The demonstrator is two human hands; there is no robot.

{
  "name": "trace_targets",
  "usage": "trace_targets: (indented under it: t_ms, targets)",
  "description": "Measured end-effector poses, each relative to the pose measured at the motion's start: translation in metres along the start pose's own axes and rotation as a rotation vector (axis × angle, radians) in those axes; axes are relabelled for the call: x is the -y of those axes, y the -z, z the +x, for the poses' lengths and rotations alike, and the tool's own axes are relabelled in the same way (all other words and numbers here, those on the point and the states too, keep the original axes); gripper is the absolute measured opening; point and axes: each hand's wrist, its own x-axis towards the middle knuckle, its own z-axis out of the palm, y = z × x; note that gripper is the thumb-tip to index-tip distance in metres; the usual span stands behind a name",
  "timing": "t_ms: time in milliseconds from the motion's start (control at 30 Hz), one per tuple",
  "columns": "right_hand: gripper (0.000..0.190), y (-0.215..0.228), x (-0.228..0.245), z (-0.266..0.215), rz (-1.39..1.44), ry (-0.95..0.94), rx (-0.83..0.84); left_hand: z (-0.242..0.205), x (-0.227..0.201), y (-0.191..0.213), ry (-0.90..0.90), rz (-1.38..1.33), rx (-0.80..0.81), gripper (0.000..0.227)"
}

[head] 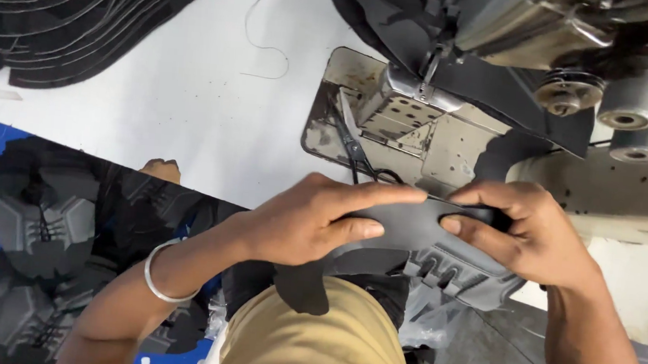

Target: The person sews a gray fabric piece onto a black shoe upper using a sewing machine. They then use scissors to trim the excess fabric and thread. This process is repeated for multiple shoe parts.

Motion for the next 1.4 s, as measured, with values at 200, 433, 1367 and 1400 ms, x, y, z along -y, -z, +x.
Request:
trace_targets:
  t_ms: [200, 433, 1367, 1400]
  targets:
    - [0.025, 0.010, 0.003, 0.022, 0.091, -0.049, 0.158, -0.012, 0.027, -0.001, 0.141, -0.101, -0.015, 0.032]
    - [0.034, 0.015, -0.010, 0.030, 0.159, -0.059, 0.294, -0.023, 0.039, -0.007, 0.256, -0.731, -0.131, 0.046]
    - [0.023, 0.013, 0.008, 0.089, -0.716, 0.299, -0.351, 0.043, 0.040, 0.094, 0.014, 0.172, -0.067, 0.033]
    - [0.023, 0.011, 0.018, 0.093, -0.715, 0.296, -0.351, 0.050, 0.036, 0.100, 0.016, 0.169, -0.066, 0.033]
